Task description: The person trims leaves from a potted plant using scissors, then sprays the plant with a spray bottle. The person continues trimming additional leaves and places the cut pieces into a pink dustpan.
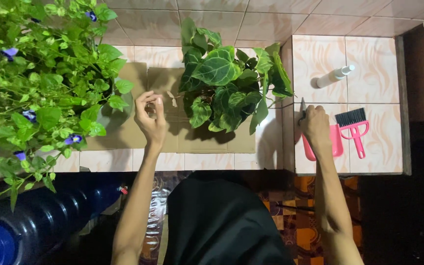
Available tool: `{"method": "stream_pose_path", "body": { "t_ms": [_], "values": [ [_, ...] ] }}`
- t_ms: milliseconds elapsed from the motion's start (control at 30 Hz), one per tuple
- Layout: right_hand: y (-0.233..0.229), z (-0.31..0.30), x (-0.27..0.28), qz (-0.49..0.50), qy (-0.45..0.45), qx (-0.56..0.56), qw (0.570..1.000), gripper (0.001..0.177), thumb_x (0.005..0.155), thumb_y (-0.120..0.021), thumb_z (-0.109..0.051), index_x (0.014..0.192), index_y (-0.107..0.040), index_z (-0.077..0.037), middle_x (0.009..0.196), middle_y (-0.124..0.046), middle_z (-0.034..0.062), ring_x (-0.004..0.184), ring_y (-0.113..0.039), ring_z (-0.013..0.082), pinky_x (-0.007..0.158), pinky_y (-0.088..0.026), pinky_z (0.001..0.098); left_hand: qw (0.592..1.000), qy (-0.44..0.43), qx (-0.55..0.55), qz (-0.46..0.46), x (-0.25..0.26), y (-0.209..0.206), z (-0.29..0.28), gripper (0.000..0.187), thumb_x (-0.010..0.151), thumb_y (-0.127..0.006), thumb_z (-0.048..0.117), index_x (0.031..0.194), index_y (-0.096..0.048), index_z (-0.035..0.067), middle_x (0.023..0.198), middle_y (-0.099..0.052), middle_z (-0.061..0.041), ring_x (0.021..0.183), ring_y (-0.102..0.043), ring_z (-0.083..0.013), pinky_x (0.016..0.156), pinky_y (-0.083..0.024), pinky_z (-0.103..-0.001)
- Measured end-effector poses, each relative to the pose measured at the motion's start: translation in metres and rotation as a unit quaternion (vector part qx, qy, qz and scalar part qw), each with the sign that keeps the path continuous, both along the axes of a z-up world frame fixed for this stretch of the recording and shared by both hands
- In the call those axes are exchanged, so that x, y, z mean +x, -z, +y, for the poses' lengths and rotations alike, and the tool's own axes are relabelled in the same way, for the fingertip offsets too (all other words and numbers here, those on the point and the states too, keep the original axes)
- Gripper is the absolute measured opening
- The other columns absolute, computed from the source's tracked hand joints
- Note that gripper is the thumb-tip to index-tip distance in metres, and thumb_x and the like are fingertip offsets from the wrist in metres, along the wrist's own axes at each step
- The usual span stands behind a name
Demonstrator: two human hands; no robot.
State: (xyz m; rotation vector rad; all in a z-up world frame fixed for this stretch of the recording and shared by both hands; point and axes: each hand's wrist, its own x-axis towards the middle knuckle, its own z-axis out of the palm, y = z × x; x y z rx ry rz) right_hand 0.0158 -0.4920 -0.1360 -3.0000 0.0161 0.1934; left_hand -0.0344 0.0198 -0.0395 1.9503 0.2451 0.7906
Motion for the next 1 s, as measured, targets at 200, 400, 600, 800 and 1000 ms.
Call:
{"method": "stream_pose_path", "body": {
  "t_ms": [200, 400, 600, 800, 1000],
  "values": [
    [0.015, -0.007, 0.007, -0.032, 0.037, -0.015, 0.999, 0.02, 0.076, -0.079, -0.004, 0.089, -0.066, 0.005, 0.083, -0.063, 0.0223, 0.076, -0.072, 0.0497, 0.066, -0.061, 0.0549, 1.0, 0.015, 0.006, -0.018, -0.001, 0.029, 0.003, 0.026, 0.1, -0.065, 0.019, 0.12, -0.056, 0.005, 0.102, -0.075, -0.006, 0.085, -0.07, -0.0188, 0.07, -0.051, -0.028],
    [0.021, -0.002, 0.009, -0.025, 0.078, -0.033, 0.996, 0.016, 0.075, -0.08, -0.007, 0.088, -0.073, 0.0, 0.083, -0.068, 0.0202, 0.075, -0.073, 0.0471, 0.063, -0.062, 0.0528, 0.995, 0.08, 0.059, -0.026, -0.012, 0.038, -0.006, 0.024, 0.099, -0.067, 0.02, 0.117, -0.059, 0.007, 0.099, -0.074, -0.004, 0.082, -0.069, -0.0213, 0.068, -0.051, -0.029],
    [0.013, 0.003, 0.008, -0.031, 0.086, -0.037, 0.995, 0.014, 0.079, -0.076, -0.004, 0.092, -0.074, -0.002, 0.087, -0.07, 0.0204, 0.078, -0.073, 0.047, 0.064, -0.062, 0.0533, 0.966, 0.117, 0.194, -0.123, -0.014, 0.125, 0.02, 0.018, 0.091, -0.075, 0.015, 0.104, -0.064, 0.011, 0.093, -0.073, -0.003, 0.077, -0.068, -0.025, 0.066, -0.052, -0.035],
    [0.0, 0.013, 0.005, -0.029, 0.087, -0.025, 0.995, 0.013, 0.082, -0.071, -0.002, 0.095, -0.073, 0.0, 0.089, -0.07, 0.0207, 0.079, -0.073, 0.0481, 0.067, -0.062, 0.0551, 0.997, 0.008, 0.066, -0.027, -0.042, 0.169, 0.02, 0.013, 0.102, -0.061, 0.022, 0.105, -0.062, 0.01, 0.097, -0.067, -0.009, 0.089, -0.067, -0.0294, 0.079, -0.051, -0.036],
    [-0.004, 0.015, 0.0, -0.04, 0.08, -0.057, 0.994, 0.016, 0.083, -0.064, -0.006, 0.095, -0.075, -0.007, 0.087, -0.07, 0.0153, 0.077, -0.074, 0.0424, 0.065, -0.063, 0.0512, 0.994, -0.079, 0.052, 0.059, -0.036, 0.209, 0.025, 0.025, 0.11, -0.047, 0.029, 0.114, -0.059, 0.008, 0.102, -0.063, -0.014, 0.096, -0.063, -0.0377, 0.087, -0.049, -0.043]
  ]
}}
